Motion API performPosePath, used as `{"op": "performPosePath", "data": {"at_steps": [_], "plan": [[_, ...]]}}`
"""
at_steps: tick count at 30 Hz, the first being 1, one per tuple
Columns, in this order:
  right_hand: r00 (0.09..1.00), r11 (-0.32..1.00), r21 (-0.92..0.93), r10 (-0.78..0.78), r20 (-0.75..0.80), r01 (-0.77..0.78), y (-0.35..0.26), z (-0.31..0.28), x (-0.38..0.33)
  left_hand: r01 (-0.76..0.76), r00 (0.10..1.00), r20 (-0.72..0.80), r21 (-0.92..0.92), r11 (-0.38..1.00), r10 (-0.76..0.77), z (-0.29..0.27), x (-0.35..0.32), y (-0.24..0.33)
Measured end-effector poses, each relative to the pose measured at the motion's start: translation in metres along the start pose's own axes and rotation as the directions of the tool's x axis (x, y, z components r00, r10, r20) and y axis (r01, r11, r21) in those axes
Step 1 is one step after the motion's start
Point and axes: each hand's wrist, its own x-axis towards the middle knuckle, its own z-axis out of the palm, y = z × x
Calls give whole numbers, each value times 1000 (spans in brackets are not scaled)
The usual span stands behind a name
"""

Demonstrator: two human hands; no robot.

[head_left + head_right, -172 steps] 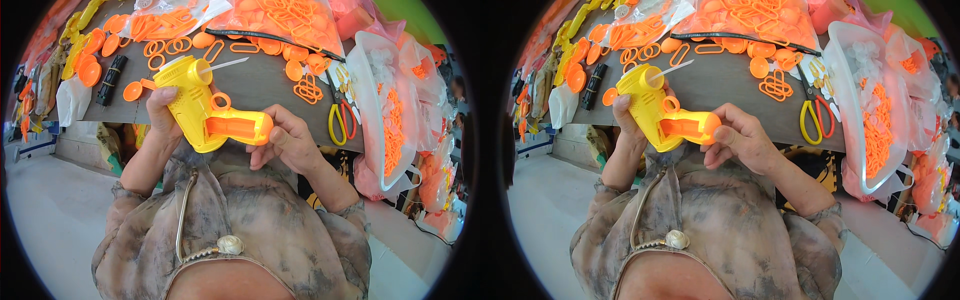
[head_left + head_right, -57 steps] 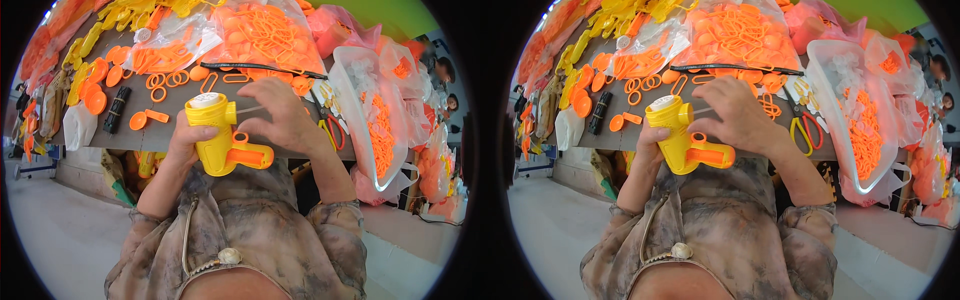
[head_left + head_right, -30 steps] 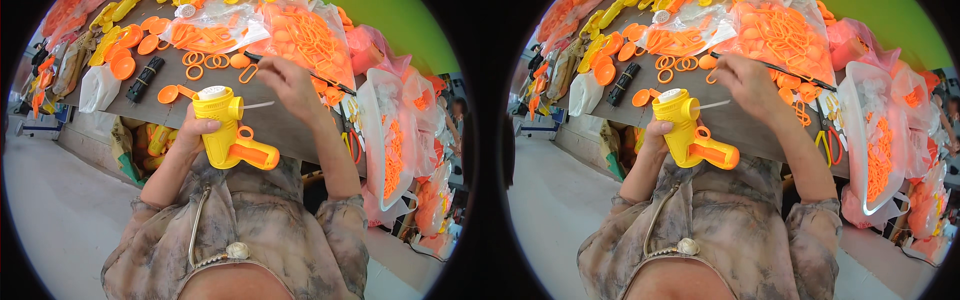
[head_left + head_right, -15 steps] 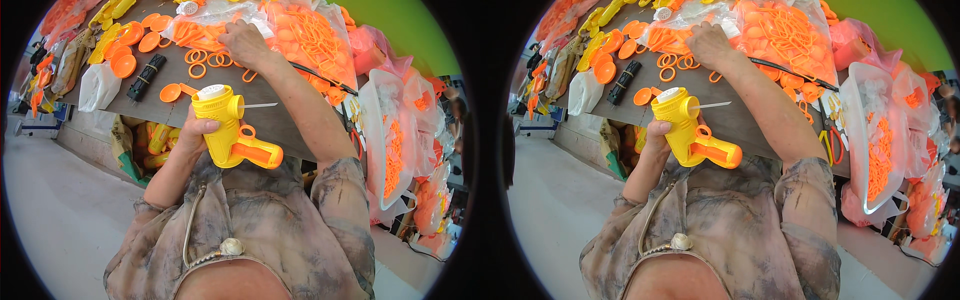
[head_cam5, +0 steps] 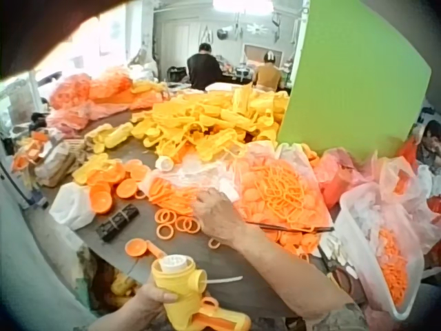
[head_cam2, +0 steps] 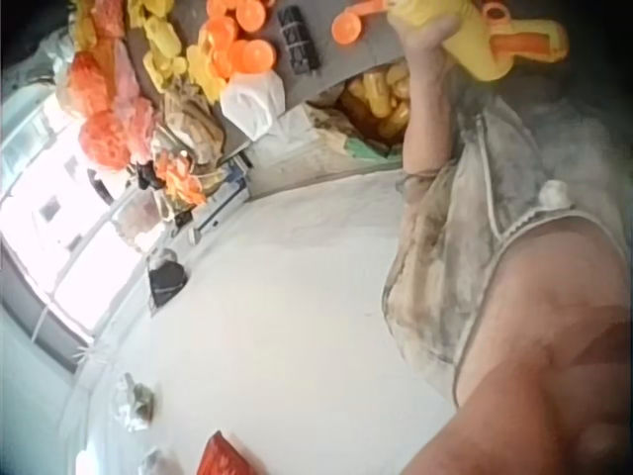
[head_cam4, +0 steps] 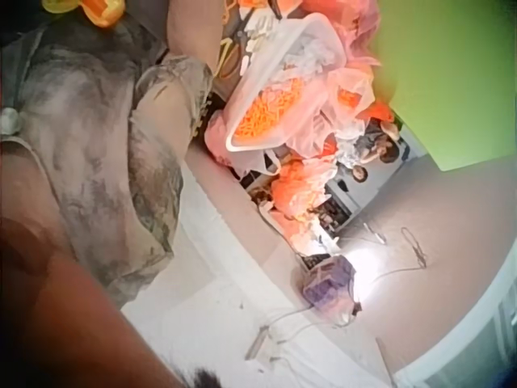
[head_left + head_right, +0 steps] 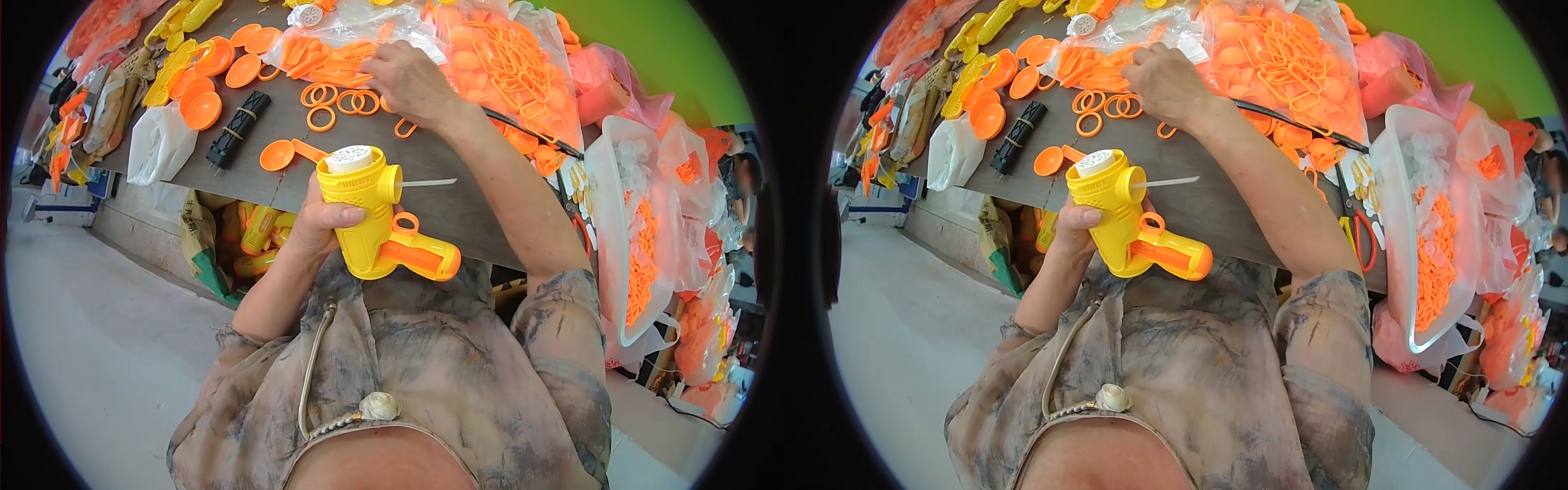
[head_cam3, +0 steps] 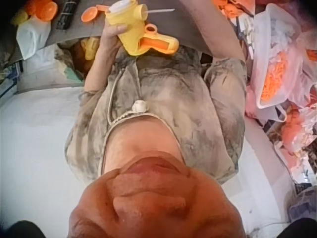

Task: Assembling components of yellow plastic toy guns and filling them with orange toy projectiles at a workspace.

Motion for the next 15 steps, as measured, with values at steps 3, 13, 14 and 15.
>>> {"op": "performPosePath", "data": {"at_steps": [3,13,14,15], "plan": [[996,975,218,53,-71,-36,-4,-30,-11,3,1000,-15,5,1000,-3,1,-2,1],[786,735,329,438,436,-593,-22,-104,-89,11,999,39,159,987,-18,-6,-3,0],[783,732,329,441,438,-596,-21,-99,-91,15,999,39,158,987,-22,-6,-2,0],[827,752,368,418,375,-547,-23,-94,-93,15,999,36,184,983,-22,-4,-3,0]]}}
